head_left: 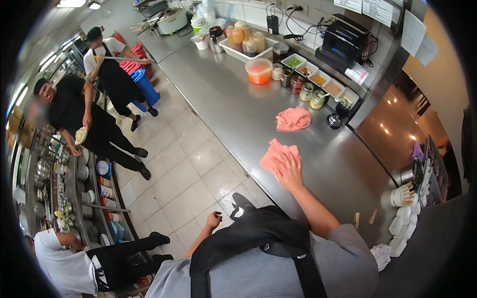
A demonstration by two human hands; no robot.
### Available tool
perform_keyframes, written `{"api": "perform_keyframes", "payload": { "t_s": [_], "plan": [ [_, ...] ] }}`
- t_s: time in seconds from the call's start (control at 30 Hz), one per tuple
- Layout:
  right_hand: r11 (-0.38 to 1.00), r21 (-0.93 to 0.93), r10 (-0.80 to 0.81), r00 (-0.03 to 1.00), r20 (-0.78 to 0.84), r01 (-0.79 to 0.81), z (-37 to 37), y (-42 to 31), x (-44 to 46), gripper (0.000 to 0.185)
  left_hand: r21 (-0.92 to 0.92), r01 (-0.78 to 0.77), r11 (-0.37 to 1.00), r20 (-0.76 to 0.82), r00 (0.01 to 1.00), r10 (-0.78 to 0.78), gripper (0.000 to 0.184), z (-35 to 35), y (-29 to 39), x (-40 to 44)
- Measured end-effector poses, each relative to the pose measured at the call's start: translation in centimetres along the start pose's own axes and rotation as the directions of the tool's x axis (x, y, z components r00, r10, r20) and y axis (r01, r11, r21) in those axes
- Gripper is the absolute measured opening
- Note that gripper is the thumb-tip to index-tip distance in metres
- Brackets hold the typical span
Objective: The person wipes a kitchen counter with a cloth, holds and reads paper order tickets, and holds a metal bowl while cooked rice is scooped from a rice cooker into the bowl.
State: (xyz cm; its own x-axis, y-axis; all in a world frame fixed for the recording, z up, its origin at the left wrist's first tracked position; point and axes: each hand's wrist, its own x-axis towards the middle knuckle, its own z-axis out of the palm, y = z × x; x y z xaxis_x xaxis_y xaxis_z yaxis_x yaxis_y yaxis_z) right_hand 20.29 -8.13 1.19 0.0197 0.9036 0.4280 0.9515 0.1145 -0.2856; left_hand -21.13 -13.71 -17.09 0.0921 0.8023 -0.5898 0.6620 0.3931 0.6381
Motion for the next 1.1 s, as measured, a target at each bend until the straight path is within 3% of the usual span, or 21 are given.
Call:
{"api": "perform_keyframes", "payload": {
  "t_s": [0.2,0.23,0.27,0.3,0.33,0.4,0.47,0.5,0.53,0.6,0.63,0.7,0.73,0.8,0.83,0.87,0.9,1.03,1.1],
  "plan": [
    [0.997,-0.056,0.037,0.986,-0.160,-0.046,0.7,3.0,5.0,0.032,0.043,-0.071,0.997,0.011,0.997,0.070,0.032,-0.6,2.8,1.2],
    [0.932,0.158,0.322,0.946,0.045,-0.325,-1.1,4.0,6.5,0.028,0.052,-0.072,0.996,0.014,0.997,0.071,0.032,-0.8,3.0,1.5],
    [0.749,0.295,0.516,0.802,0.302,-0.593,-2.2,5.4,7.9,0.025,0.017,-0.063,0.998,-0.005,0.998,0.063,0.032,-0.8,2.3,1.8],
    [0.726,0.467,0.541,0.838,0.063,-0.504,-1.4,8.3,8.9,0.025,0.007,-0.058,0.998,-0.020,0.998,0.058,0.032,-0.7,1.5,1.9],
    [0.672,0.571,0.616,0.784,-0.075,-0.472,-1.8,10.4,10.2,0.027,0.005,-0.044,0.999,-0.034,0.998,0.044,0.032,-0.7,0.6,1.8],
    [0.476,0.758,0.792,0.593,-0.148,-0.446,-3.8,14.9,13.1,0.030,0.030,-0.006,1.000,-0.062,0.998,0.008,0.034,-0.5,-1.5,1.1],
    [0.245,0.893,0.896,0.440,-0.059,-0.379,-5.2,19.7,15.6,0.034,0.074,0.072,0.995,-0.076,0.995,-0.066,0.034,-1.0,-2.1,-1.3],
    [0.142,0.919,0.914,0.404,0.020,-0.367,-5.3,22.8,16.3,0.037,0.142,0.134,0.981,-0.067,0.990,-0.126,0.035,-1.2,-2.4,-2.1],
    [0.099,0.948,0.896,0.442,0.047,-0.302,-4.9,25.8,16.8,0.041,0.200,0.144,0.969,-0.082,0.988,-0.130,0.036,-1.2,-3.4,-2.8],
    [-0.179,0.927,0.922,0.274,0.275,-0.330,-5.3,28.4,18.2,0.047,0.155,0.218,0.964,-0.120,0.972,-0.200,0.036,-1.2,-3.9,-4.5],
    [-0.289,0.917,0.902,0.245,0.357,-0.274,-5.4,29.2,18.6,0.051,0.128,0.287,0.949,-0.145,0.952,-0.269,0.035,-1.1,-4.1,-4.9],
    [-0.418,0.880,0.837,0.280,0.469,-0.224,-5.3,30.8,18.9,0.047,0.066,0.281,0.957,-0.147,0.952,-0.270,0.035,-1.3,-4.2,-5.2],
    [-0.420,0.878,0.837,0.278,0.472,-0.229,-4.9,31.4,18.9,0.047,0.012,0.275,0.961,-0.151,0.951,-0.270,0.034,-1.4,-4.2,-5.4],
    [-0.411,0.901,0.797,0.424,0.429,-0.140,-4.0,32.6,18.7,0.043,0.065,0.242,0.968,-0.164,0.960,-0.229,0.034,-1.7,-2.8,-5.3],
    [-0.415,0.899,0.797,0.419,0.434,-0.142,-3.7,33.4,18.6,0.043,0.119,0.201,0.972,-0.176,0.968,-0.179,0.033,-2.0,-2.1,-4.9],
    [-0.386,0.913,0.810,0.425,0.405,-0.135,-3.6,34.1,18.7,0.038,0.009,0.209,0.978,-0.177,0.963,-0.204,0.031,-2.4,-1.2,-4.3],
    [-0.355,0.926,0.822,0.429,0.374,-0.127,-3.4,34.6,18.6,0.034,0.015,0.211,0.977,-0.176,0.963,-0.205,0.031,-2.6,-1.4,-2.8],
    [-0.338,0.938,0.858,0.387,0.339,-0.071,-4.9,34.0,18.6,0.027,-0.212,-0.171,0.962,-0.345,0.934,0.090,0.022,-3.8,2.0,2.2],
    [-0.348,0.936,0.846,0.415,0.335,-0.048,-6.1,33.3,18.6,0.024,-0.149,-0.279,0.949,-0.459,0.869,0.184,0.022,-5.2,8.1,3.1]
  ]
}}
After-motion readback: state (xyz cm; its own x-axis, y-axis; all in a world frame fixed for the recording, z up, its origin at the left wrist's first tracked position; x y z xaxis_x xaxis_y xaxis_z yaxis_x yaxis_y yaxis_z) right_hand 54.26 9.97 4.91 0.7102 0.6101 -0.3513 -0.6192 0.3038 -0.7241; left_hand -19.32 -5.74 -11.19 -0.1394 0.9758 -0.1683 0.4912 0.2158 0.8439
